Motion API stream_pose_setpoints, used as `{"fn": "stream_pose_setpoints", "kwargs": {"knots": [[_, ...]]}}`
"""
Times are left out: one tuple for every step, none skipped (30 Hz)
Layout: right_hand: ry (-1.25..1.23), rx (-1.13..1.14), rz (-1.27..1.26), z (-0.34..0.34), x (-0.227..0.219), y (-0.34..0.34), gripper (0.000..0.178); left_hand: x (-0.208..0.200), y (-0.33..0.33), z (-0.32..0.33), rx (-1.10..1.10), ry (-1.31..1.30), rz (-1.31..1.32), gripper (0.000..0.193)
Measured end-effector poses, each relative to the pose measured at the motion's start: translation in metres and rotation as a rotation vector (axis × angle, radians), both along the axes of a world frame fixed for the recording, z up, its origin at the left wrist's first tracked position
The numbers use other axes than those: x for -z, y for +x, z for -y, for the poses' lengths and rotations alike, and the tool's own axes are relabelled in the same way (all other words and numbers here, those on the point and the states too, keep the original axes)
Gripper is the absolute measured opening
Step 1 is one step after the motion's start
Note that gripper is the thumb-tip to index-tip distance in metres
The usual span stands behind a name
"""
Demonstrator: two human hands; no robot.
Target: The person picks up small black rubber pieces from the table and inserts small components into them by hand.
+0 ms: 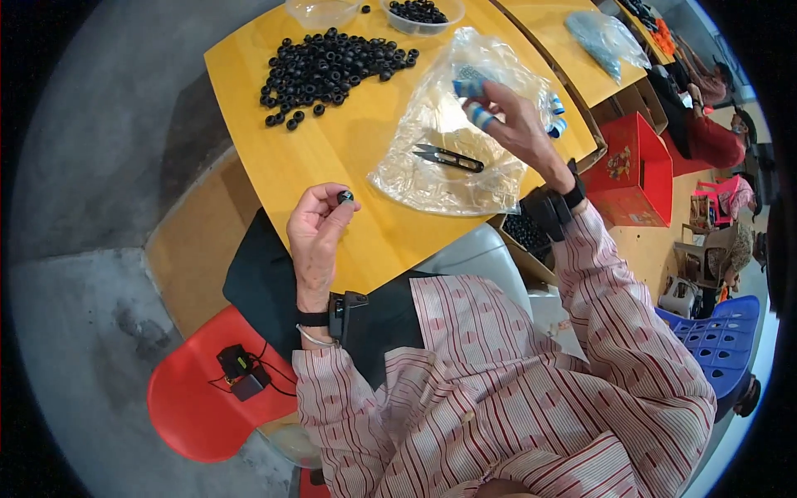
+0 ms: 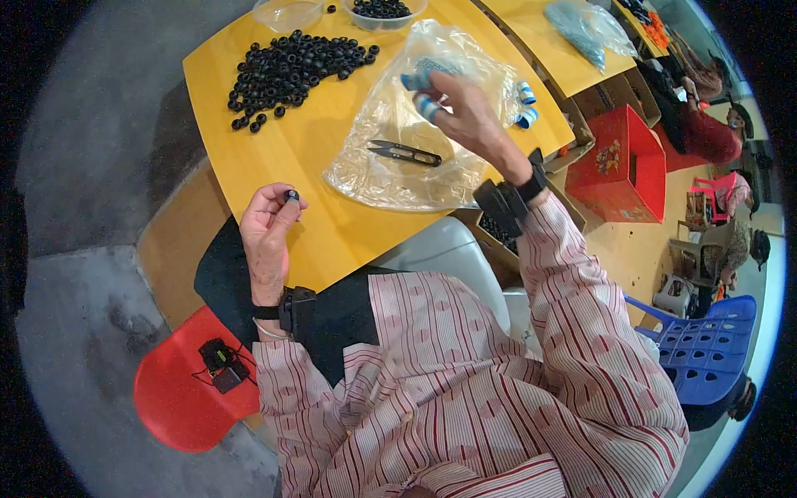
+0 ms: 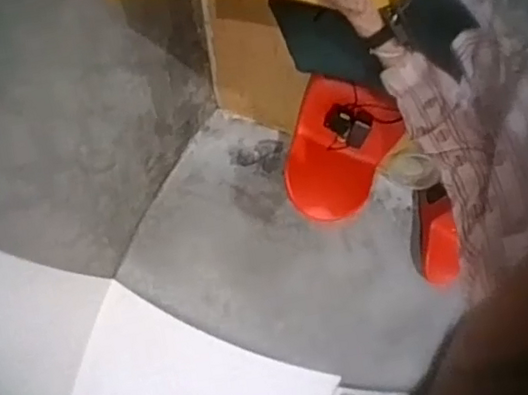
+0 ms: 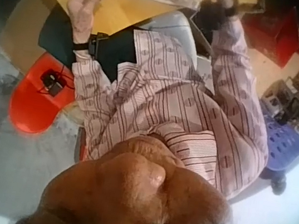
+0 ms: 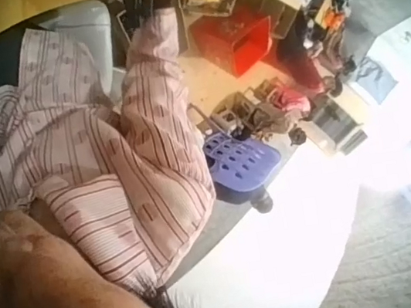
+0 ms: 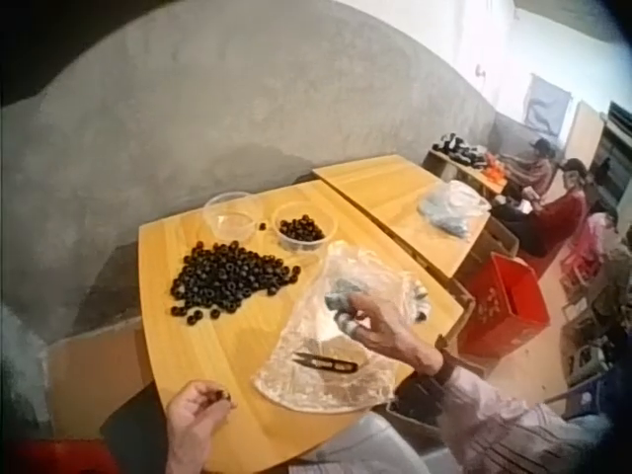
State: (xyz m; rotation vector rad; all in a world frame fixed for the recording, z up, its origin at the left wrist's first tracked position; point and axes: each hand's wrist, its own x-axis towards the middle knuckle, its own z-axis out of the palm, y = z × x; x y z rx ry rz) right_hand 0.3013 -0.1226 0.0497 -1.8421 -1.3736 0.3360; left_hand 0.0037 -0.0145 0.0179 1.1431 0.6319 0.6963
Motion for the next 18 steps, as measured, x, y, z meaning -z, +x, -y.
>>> {"fn": "stream_pose_setpoints", "kwargs": {"knots": [[0.003, -0.017, 0.136, -0.004, 0.0, 0.0, 0.021, 0.001, 0.0, 0.0, -0.002, 0.014, 0.002, 0.02], [0.01, -0.02, 0.136, -0.009, 0.0, 0.001, 0.02, 0.0, -0.001, -0.001, -0.007, 0.017, 0.0, 0.02], [0.013, -0.024, 0.135, -0.011, -0.002, 0.001, 0.02, -0.001, -0.002, -0.001, -0.011, 0.009, 0.005, 0.02], [0.02, -0.031, 0.094, -0.014, -0.005, 0.001, 0.019, -0.001, -0.002, -0.001, -0.017, 0.002, 0.009, 0.02], [0.027, -0.039, 0.052, -0.017, -0.006, -0.001, 0.018, -0.001, -0.002, -0.001, -0.024, 0.004, 0.006, 0.02], [-0.008, -0.042, 0.1, -0.02, -0.003, 0.001, 0.017, 0.0, -0.001, -0.001, -0.02, -0.005, 0.007, 0.02], [-0.005, -0.051, 0.098, -0.025, -0.003, -0.001, 0.017, 0.0, 0.0, -0.001, -0.017, -0.014, 0.008, 0.02], [0.028, -0.099, 0.104, -0.032, -0.003, -0.005, 0.017, 0.0, 0.001, -0.001, -0.027, -0.013, 0.005, 0.02], [0.063, -0.147, 0.109, -0.04, -0.003, -0.01, 0.018, -0.001, 0.001, -0.001, -0.026, 0.0, 0.005, 0.02], [0.075, -0.162, 0.088, -0.05, -0.003, -0.018, 0.022, -0.002, 0.0, -0.002, -0.026, 0.013, 0.004, 0.021], [0.075, -0.161, 0.091, -0.058, -0.002, -0.021, 0.022, -0.002, 0.001, -0.002, -0.025, 0.013, 0.008, 0.021], [0.025, -0.194, 0.097, -0.07, 0.003, -0.022, 0.026, -0.001, 0.0, -0.003, -0.024, 0.012, 0.011, 0.021], [-0.024, -0.226, 0.103, -0.081, 0.006, -0.026, 0.03, 0.0, -0.001, -0.004, -0.022, 0.013, 0.014, 0.021], [0.025, -0.271, 0.04, -0.092, 0.007, -0.035, 0.032, 0.001, -0.003, -0.004, -0.032, 0.014, 0.012, 0.021], [0.024, -0.268, 0.045, -0.099, 0.009, -0.038, 0.032, 0.001, -0.002, -0.004, -0.031, 0.002, 0.022, 0.021], [0.087, -0.264, 0.128, -0.107, 0.014, -0.038, 0.029, 0.0, 0.0, -0.005, -0.029, -0.01, 0.031, 0.021], [0.15, -0.268, 0.205, -0.116, 0.019, -0.041, 0.027, 0.0, -0.001, -0.004, -0.036, -0.009, 0.03, 0.021], [0.158, -0.301, 0.257, -0.122, 0.023, -0.042, 0.033, -0.002, -0.001, -0.004, -0.044, -0.01, 0.029, 0.021]]}}
